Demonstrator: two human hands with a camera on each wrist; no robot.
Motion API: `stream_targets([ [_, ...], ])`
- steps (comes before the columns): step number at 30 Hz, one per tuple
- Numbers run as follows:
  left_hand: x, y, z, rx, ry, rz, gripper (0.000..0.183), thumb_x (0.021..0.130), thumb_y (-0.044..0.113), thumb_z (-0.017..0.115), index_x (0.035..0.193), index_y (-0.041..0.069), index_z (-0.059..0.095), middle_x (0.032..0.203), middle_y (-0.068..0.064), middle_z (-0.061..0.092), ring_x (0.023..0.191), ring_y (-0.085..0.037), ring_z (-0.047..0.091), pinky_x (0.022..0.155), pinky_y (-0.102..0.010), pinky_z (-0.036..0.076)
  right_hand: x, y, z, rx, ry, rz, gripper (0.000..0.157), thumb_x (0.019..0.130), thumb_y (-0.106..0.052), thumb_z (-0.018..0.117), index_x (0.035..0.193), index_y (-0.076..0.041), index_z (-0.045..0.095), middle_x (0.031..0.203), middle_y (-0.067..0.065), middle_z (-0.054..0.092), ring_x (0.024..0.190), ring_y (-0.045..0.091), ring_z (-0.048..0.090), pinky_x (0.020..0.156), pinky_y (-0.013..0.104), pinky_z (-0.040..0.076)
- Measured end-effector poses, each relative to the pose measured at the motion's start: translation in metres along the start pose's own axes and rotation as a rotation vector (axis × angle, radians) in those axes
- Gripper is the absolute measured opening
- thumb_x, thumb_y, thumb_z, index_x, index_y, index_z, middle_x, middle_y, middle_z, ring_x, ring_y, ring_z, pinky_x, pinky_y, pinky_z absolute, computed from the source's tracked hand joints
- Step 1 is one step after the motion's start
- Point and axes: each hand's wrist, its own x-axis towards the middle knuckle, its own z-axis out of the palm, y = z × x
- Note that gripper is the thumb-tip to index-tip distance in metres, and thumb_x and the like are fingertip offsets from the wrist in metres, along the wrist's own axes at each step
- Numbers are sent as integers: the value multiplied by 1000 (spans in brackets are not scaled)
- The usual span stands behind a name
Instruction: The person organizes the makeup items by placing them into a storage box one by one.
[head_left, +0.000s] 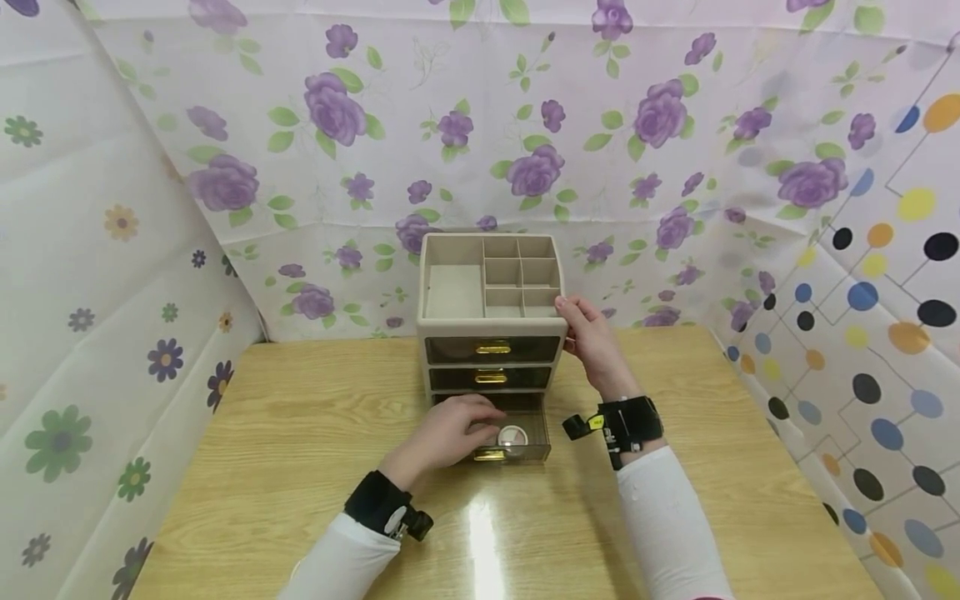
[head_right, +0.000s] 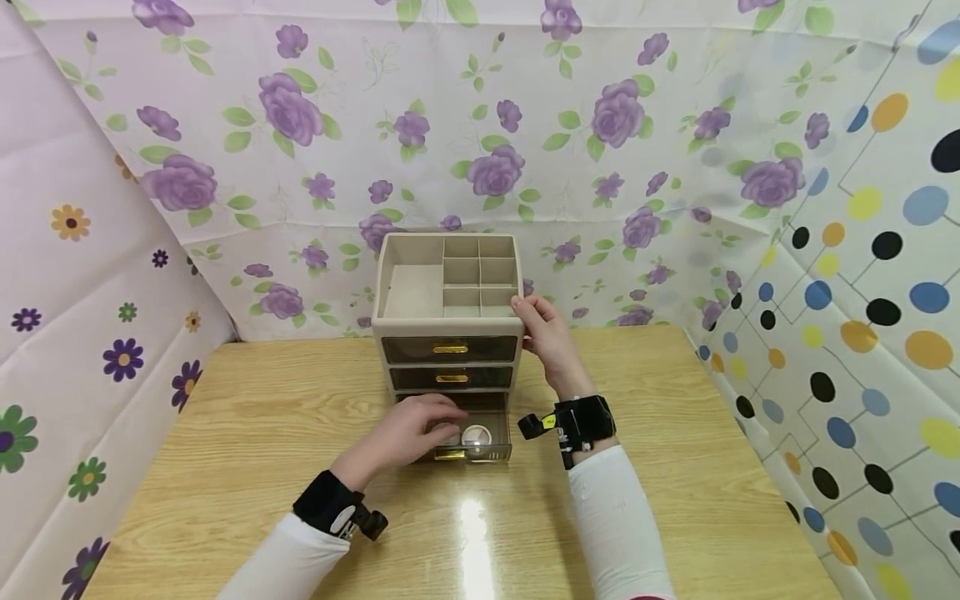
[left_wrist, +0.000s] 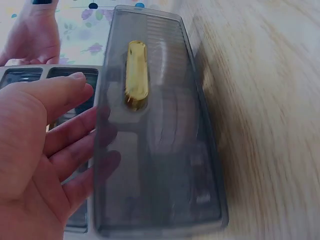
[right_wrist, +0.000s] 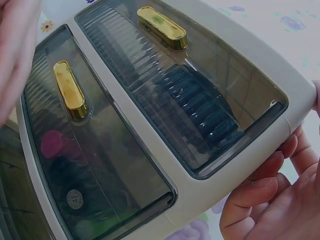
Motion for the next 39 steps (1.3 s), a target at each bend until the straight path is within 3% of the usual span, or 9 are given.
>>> stream_targets([
  [6, -27, -3, -14, -16, 13, 26, 28, 107, 21, 69, 131, 8, 76, 129, -8, 72, 110, -24, 71, 92, -42, 58, 0, 0, 3, -13, -2, 6, 29, 109, -42, 62, 94, -18, 57, 89, 0, 62, 86, 15, 65, 78, 31, 50],
  [15, -83, -15, -39, 30, 33, -27, 34, 102, 28, 75, 131, 10, 76, 133, -8, 71, 122, -28, 67, 105, -51, 53, 2, 1, 3, -24, 11, 4, 29, 110, -42, 62, 96, -17, 57, 89, 1, 61, 85, 14, 64, 76, 31, 48],
  [22, -142, -29, -55, 51, 41, -71, 40, 95, 23, 84, 132, 12, 75, 129, -2, 72, 117, -24, 69, 99, -50, 57, 1, 2, 3, -18, 7, 13, 28, 110, -41, 62, 95, -18, 58, 85, -1, 60, 82, 13, 62, 75, 31, 46],
  [27, -188, -43, -64, -14, -23, -123, 52, 88, 30, 90, 133, 11, 74, 122, 1, 72, 106, -18, 69, 89, -42, 60, 2, 1, 2, -19, 23, 19, 27, 110, -40, 62, 94, -17, 58, 84, -1, 61, 81, 12, 64, 74, 29, 49],
  [30, -209, -51, -68, -101, -105, -162, 63, 84, 40, 92, 136, 8, 72, 116, 2, 68, 98, -14, 64, 80, -35, 58, 3, 0, 2, -17, 33, 18, 28, 109, -40, 62, 94, -17, 59, 84, -1, 61, 81, 12, 64, 74, 29, 49],
  [35, -230, -57, -68, -257, -250, -264, 74, 82, 48, 91, 141, 10, 69, 114, 0, 57, 97, -10, 54, 79, -30, 51, 3, 0, 0, -16, 38, 17, 28, 108, -41, 64, 95, -16, 60, 85, -1, 62, 82, 13, 65, 75, 30, 48],
  [39, -238, -60, -64, -333, -271, -278, 68, 83, 42, 94, 139, 14, 68, 119, -3, 56, 103, -9, 55, 85, -29, 51, 2, 0, -1, -28, 34, 17, 29, 108, -42, 64, 96, -16, 59, 87, 0, 61, 84, 14, 64, 77, 32, 48],
])
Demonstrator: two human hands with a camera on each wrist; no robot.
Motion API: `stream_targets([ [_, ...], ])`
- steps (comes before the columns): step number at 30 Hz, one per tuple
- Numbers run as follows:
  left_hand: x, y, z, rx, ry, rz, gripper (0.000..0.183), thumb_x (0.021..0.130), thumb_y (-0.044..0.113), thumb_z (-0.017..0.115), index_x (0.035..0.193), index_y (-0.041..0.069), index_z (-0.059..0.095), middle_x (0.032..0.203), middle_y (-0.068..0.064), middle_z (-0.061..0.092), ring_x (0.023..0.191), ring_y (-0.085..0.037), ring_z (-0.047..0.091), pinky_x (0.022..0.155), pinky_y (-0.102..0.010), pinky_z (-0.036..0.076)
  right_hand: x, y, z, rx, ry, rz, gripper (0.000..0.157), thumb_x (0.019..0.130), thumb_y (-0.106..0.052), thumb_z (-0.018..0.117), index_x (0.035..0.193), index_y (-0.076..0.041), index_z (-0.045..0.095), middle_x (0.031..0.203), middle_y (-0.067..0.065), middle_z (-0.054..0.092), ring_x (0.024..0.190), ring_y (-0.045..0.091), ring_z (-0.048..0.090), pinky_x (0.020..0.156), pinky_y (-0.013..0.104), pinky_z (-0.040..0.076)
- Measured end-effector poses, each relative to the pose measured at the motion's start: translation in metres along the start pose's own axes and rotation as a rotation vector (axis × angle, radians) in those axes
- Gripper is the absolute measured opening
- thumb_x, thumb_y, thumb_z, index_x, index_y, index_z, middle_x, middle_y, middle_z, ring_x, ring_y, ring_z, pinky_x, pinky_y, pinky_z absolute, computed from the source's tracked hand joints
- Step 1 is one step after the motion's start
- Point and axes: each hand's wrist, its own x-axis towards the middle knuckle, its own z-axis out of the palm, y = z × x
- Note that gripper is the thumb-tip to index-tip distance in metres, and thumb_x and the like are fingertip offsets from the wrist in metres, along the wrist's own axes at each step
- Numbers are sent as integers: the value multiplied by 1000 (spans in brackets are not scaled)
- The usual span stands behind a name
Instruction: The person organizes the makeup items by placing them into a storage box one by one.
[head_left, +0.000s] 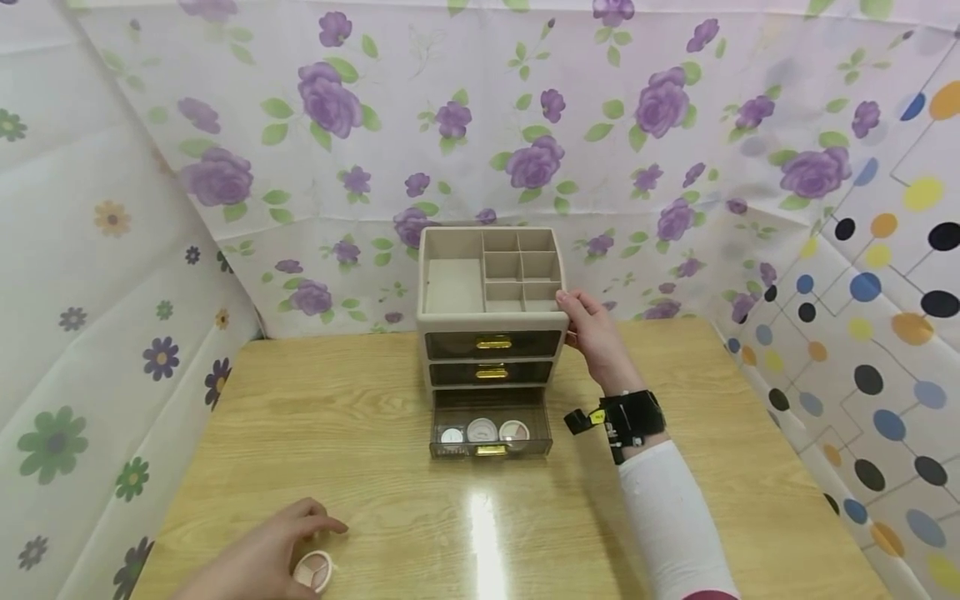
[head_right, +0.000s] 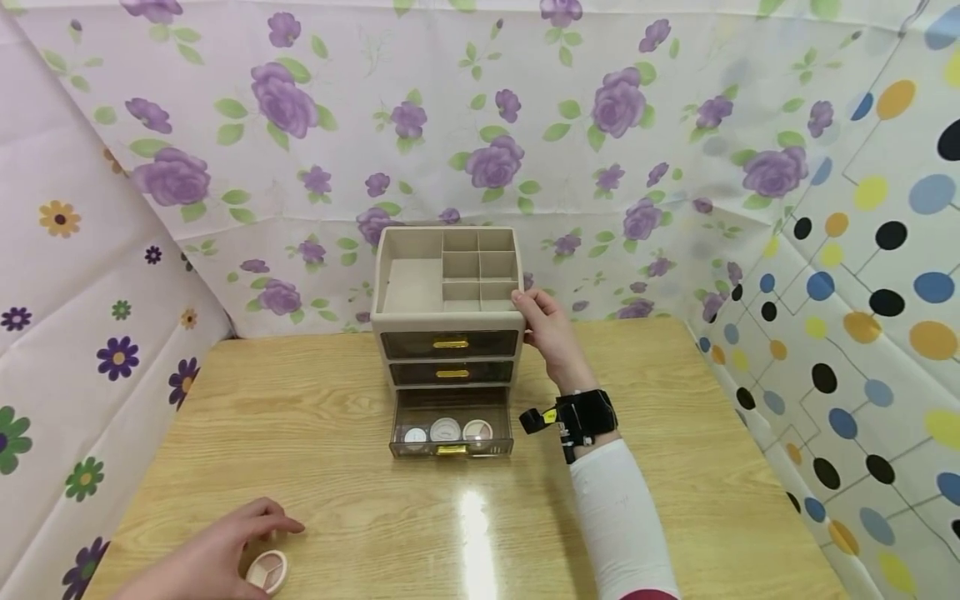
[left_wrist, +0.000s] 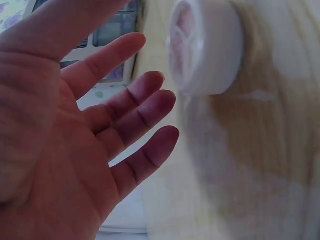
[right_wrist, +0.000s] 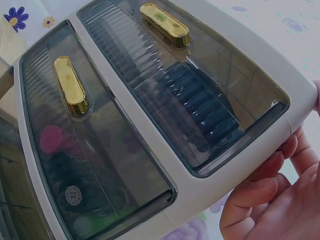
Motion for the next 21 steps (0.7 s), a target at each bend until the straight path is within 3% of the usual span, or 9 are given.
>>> stream_targets([
  [5, -1, -4, 6, -27, -7, 7, 63, 84, 40, 94, 135, 15, 67, 117, -3, 57, 101, -6, 55, 85, -26, 52, 0, 0, 0, -12, 0, 3, 30, 108, -44, 64, 97, -16, 60, 89, 1, 61, 85, 15, 64, 77, 33, 46],
  [14, -3, -11, 9, -73, -47, -94, 51, 87, 32, 92, 129, 14, 69, 115, -4, 59, 99, -5, 57, 83, -26, 52, 0, 0, 1, -6, -8, -9, 29, 109, -42, 63, 96, -16, 59, 90, 1, 62, 85, 14, 65, 76, 30, 47],
  [21, -6, -10, 6, -76, -40, -57, 39, 87, 15, 90, 122, 12, 72, 112, -1, 58, 93, -6, 57, 78, -28, 52, 0, 0, 2, -9, 2, -2, 29, 108, -42, 63, 97, -16, 59, 89, 1, 63, 84, 14, 65, 74, 29, 48],
])
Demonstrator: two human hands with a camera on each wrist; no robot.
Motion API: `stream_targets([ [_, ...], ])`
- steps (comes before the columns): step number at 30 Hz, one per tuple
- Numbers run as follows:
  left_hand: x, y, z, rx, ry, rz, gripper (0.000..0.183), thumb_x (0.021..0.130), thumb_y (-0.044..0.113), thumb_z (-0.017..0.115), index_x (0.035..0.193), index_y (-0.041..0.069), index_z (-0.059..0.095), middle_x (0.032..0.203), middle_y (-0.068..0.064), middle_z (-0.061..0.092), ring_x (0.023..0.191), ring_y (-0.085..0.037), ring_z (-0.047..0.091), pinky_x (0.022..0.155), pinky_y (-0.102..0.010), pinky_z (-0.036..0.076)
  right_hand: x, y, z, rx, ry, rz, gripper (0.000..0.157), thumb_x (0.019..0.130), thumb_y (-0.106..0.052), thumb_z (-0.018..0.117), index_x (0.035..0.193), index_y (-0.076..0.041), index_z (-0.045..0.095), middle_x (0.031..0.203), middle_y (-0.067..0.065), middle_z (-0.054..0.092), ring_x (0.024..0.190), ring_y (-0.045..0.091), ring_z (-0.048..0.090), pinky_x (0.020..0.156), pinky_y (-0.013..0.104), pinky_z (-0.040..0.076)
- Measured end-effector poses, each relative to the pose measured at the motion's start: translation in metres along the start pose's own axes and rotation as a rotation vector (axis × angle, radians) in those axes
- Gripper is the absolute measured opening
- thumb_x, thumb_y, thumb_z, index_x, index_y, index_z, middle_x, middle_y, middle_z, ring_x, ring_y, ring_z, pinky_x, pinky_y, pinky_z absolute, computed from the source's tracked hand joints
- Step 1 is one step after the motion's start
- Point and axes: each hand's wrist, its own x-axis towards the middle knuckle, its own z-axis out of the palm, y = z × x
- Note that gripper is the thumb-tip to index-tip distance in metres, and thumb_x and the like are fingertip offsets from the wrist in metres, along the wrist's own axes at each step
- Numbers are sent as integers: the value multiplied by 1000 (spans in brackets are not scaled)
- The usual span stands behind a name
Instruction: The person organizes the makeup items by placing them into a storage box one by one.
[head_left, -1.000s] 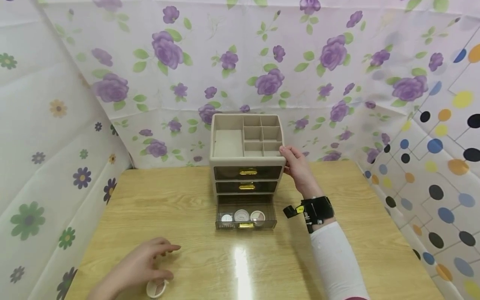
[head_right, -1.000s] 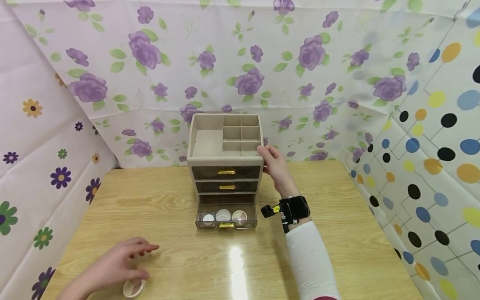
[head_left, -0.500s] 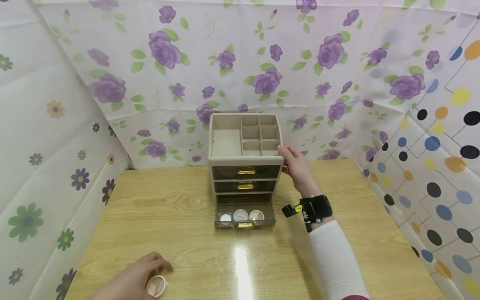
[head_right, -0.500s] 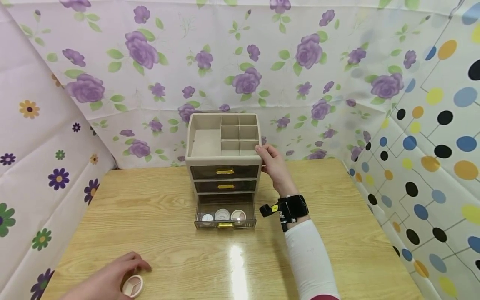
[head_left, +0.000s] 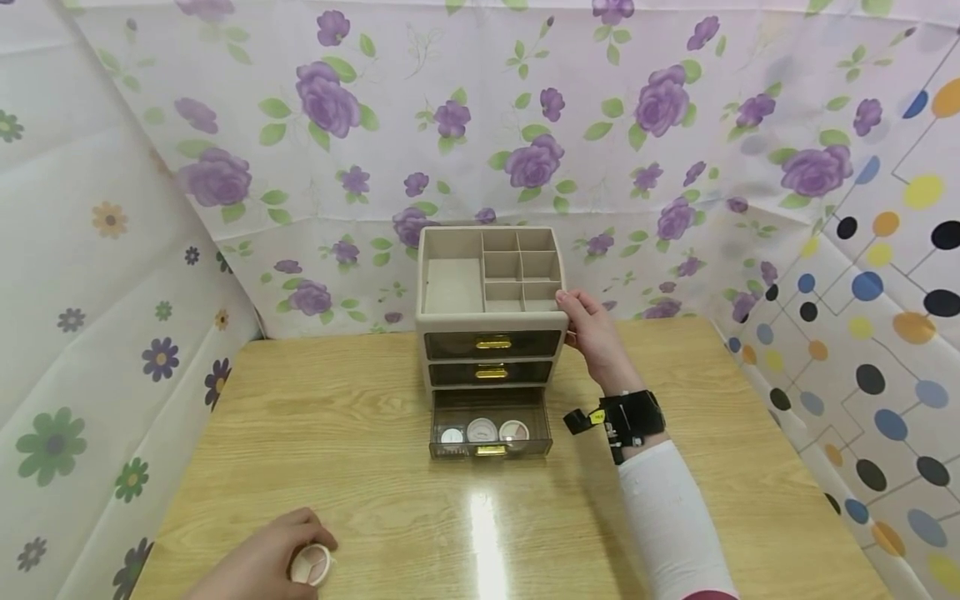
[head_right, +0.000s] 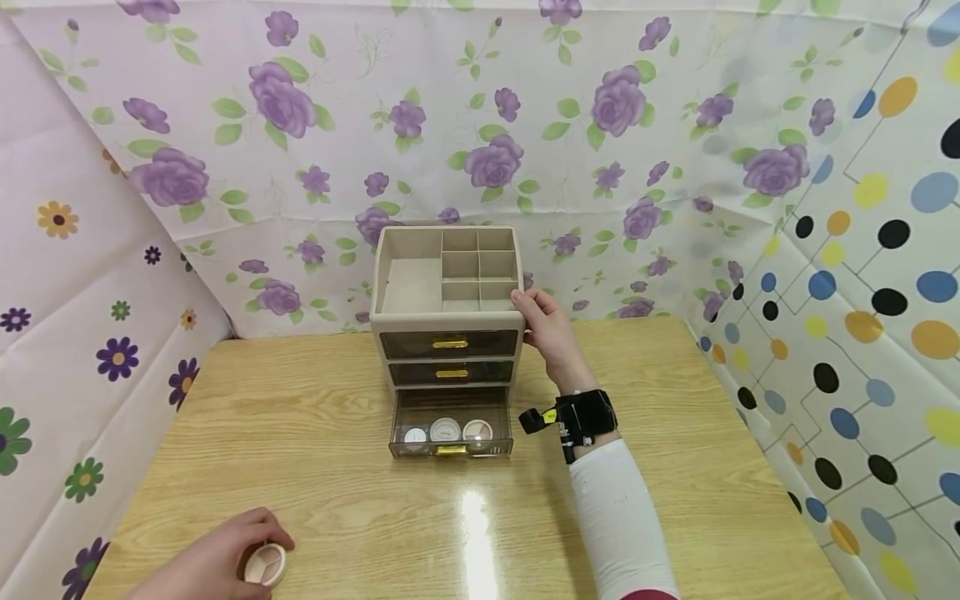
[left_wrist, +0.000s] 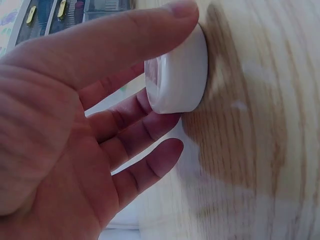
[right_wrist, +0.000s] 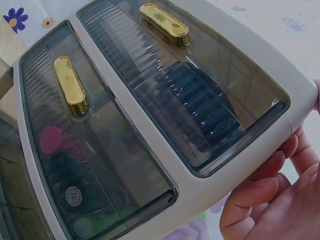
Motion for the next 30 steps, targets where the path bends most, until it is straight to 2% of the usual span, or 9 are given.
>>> stream_targets([
  [3, 1, 0, 0, 70, 23, 25, 38, 89, 20, 89, 123, 11, 74, 110, 3, 58, 91, -3, 56, 77, -28, 53, 0, 0, -1, 2, 0, -4, 29, 109, -42, 63, 96, -16, 59, 89, 1, 63, 85, 14, 66, 75, 30, 49],
  [9, 6, 4, 3, 176, 101, 47, 47, 93, 28, 86, 129, 1, 73, 105, 3, 56, 83, -2, 51, 67, -25, 49, -1, 0, -2, 12, -1, -12, 29, 109, -41, 63, 94, -17, 59, 87, 0, 63, 84, 13, 66, 75, 30, 48],
  [17, 10, 11, 2, 227, 126, -9, 57, 99, 36, 79, 138, -4, 67, 104, 2, 56, 74, -1, 47, 61, -25, 45, -1, -1, -2, 13, -5, -12, 29, 109, -40, 63, 93, -17, 59, 85, 0, 60, 83, 14, 64, 75, 31, 48],
  [23, 14, 16, 1, 264, 147, -40, 62, 104, 40, 72, 144, -7, 62, 111, 0, 56, 79, 0, 46, 66, -26, 45, -1, -1, -2, 22, -11, -12, 29, 109, -40, 63, 92, -17, 58, 84, 0, 58, 83, 14, 63, 75, 31, 48],
  [27, 16, 19, 2, 304, 181, -80, 63, 105, 43, 69, 146, -5, 61, 115, 0, 56, 84, 0, 48, 70, -27, 48, -2, -1, -1, 23, -16, -12, 28, 109, -40, 63, 92, -18, 58, 83, -1, 58, 82, 13, 62, 74, 30, 46],
  [30, 18, 21, 3, 329, 214, -77, 62, 106, 43, 68, 146, -4, 62, 118, 1, 56, 87, 0, 50, 74, -28, 51, -2, -1, 0, 24, -13, -11, 28, 109, -40, 63, 92, -18, 58, 84, 0, 58, 82, 14, 62, 75, 31, 46],
])
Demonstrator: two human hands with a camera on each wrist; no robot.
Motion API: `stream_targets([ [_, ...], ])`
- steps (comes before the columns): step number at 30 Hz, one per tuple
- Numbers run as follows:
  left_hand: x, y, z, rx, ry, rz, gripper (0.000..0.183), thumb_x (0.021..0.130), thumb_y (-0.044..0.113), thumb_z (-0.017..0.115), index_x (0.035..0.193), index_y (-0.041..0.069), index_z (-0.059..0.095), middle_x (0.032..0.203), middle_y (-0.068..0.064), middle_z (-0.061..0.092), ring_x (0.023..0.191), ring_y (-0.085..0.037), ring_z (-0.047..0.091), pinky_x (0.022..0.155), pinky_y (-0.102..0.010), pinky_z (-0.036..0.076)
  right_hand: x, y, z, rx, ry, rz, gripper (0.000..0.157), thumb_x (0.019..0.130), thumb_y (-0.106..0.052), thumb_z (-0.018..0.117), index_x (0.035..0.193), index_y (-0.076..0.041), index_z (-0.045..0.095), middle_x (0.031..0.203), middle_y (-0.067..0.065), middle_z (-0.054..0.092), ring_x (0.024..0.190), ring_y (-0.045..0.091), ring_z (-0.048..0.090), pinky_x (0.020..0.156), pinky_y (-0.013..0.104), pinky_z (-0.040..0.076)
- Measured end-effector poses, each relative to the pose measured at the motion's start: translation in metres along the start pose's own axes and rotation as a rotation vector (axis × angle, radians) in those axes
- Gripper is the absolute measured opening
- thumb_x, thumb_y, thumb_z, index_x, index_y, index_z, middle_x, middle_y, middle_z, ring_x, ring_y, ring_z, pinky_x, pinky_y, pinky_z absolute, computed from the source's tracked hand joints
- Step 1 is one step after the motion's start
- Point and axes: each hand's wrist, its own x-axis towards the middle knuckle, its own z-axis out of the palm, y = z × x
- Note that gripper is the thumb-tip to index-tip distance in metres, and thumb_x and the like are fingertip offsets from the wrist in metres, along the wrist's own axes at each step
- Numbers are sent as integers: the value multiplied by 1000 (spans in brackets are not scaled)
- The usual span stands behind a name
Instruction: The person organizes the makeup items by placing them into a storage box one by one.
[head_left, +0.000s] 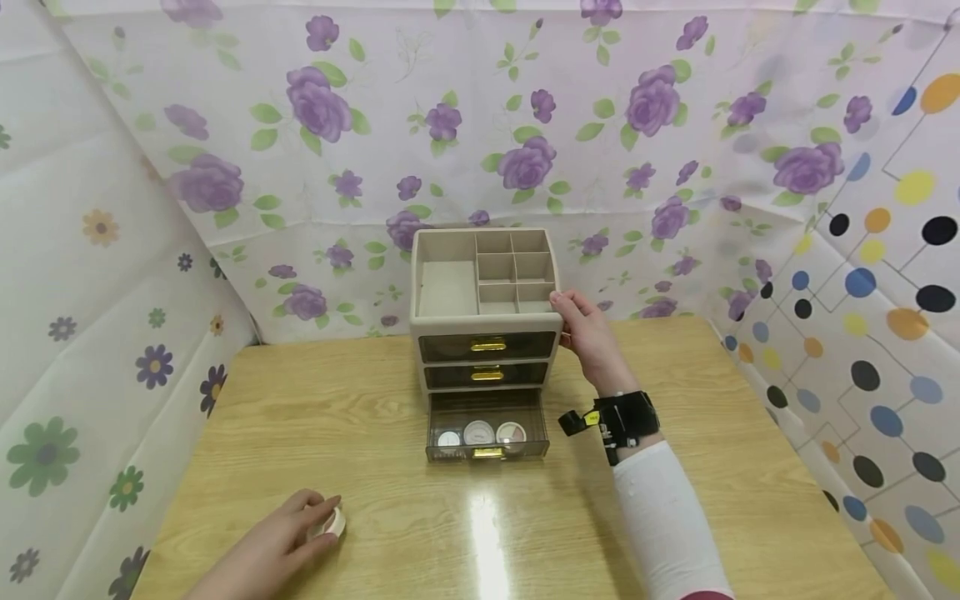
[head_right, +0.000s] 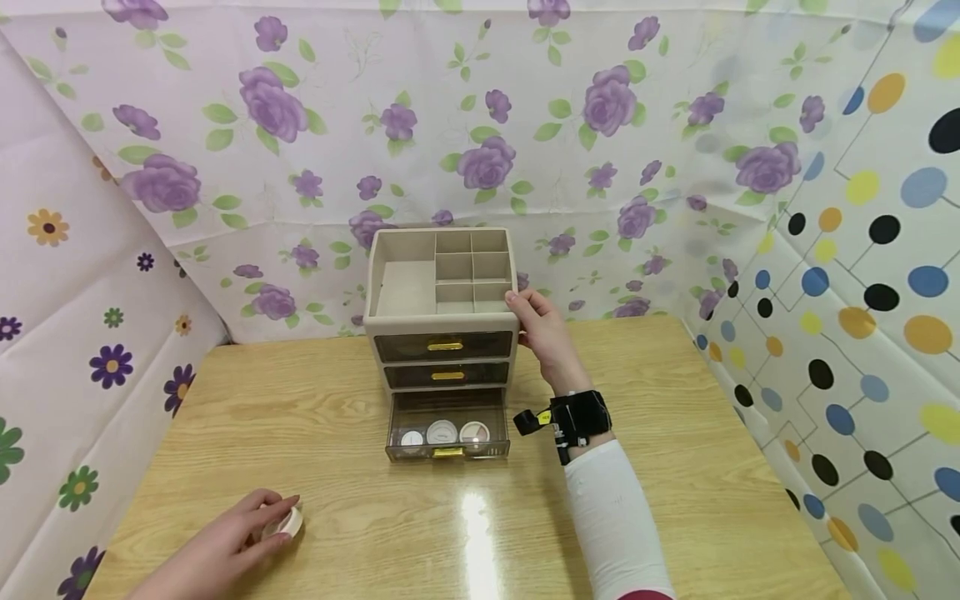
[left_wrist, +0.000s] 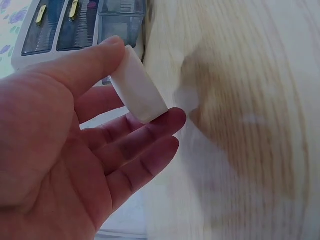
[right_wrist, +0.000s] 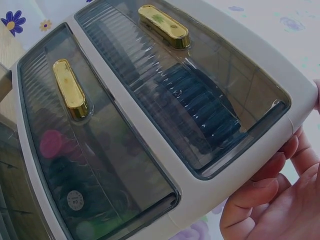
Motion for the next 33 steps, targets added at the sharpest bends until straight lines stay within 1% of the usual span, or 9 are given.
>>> stream_targets([
  [5, 5, 6, -1, 3, 45, 10, 62, 106, 44, 68, 147, -2, 62, 118, 4, 55, 90, 1, 52, 77, -29, 53, 0, 0, 0, -1, 2, 6, 29, 109, -41, 63, 93, -17, 57, 86, 0, 59, 83, 14, 63, 76, 31, 47],
  [8, 12, 11, -2, -11, 67, 16, 62, 106, 45, 67, 147, -1, 62, 120, 6, 56, 89, 0, 52, 76, -28, 52, 1, 0, -1, 0, 4, 9, 29, 108, -41, 63, 94, -17, 57, 87, 0, 59, 84, 14, 64, 76, 31, 48],
  [14, 33, 31, -4, 30, 157, 131, 56, 106, 32, 71, 148, -2, 60, 127, 3, 59, 96, -4, 56, 81, -30, 54, 1, 1, 0, 4, 7, 13, 28, 109, -41, 63, 94, -17, 57, 88, 0, 60, 85, 14, 64, 77, 31, 48],
  [17, 46, 46, -5, 29, 197, 184, 56, 105, 28, 73, 150, -2, 59, 128, 2, 61, 98, -8, 58, 82, -30, 55, 1, 1, 0, 5, 7, 16, 28, 109, -41, 62, 94, -18, 57, 88, 0, 60, 85, 14, 64, 76, 31, 48],
  [20, 61, 61, -4, 31, 225, 227, 58, 104, 32, 73, 150, -1, 59, 130, 1, 62, 102, -11, 61, 85, -32, 57, 2, 1, 2, 6, 7, 17, 29, 109, -42, 62, 94, -17, 58, 88, 0, 61, 85, 15, 63, 77, 32, 48],
  [24, 83, 80, -3, 62, 245, 279, 62, 103, 36, 73, 150, -3, 58, 137, -5, 63, 114, -19, 66, 96, -40, 58, 2, 1, 2, -1, 3, 17, 30, 108, -43, 63, 93, -18, 58, 89, 1, 61, 85, 14, 63, 77, 32, 48],
  [26, 95, 90, -2, 83, 250, 310, 63, 103, 34, 74, 150, -4, 56, 139, -10, 62, 116, -23, 67, 99, -43, 57, 2, 1, 1, 2, 4, 16, 29, 109, -42, 62, 93, -18, 58, 87, 0, 61, 83, 14, 63, 75, 31, 47],
  [29, 115, 103, 0, 115, 266, 355, 64, 102, 30, 75, 150, -6, 55, 141, -14, 61, 112, -23, 68, 99, -42, 57, 2, 2, 1, 18, 10, 11, 29, 109, -40, 62, 92, -17, 57, 83, 0, 60, 79, 13, 60, 72, 29, 46],
  [33, 136, 119, 3, 116, 280, 382, 59, 101, 27, 77, 146, -7, 60, 136, -16, 62, 106, -23, 68, 93, -41, 59, 2, 3, 2, 32, 8, 6, 29, 110, -39, 61, 93, -16, 57, 82, -1, 60, 79, 12, 61, 71, 28, 47],
])
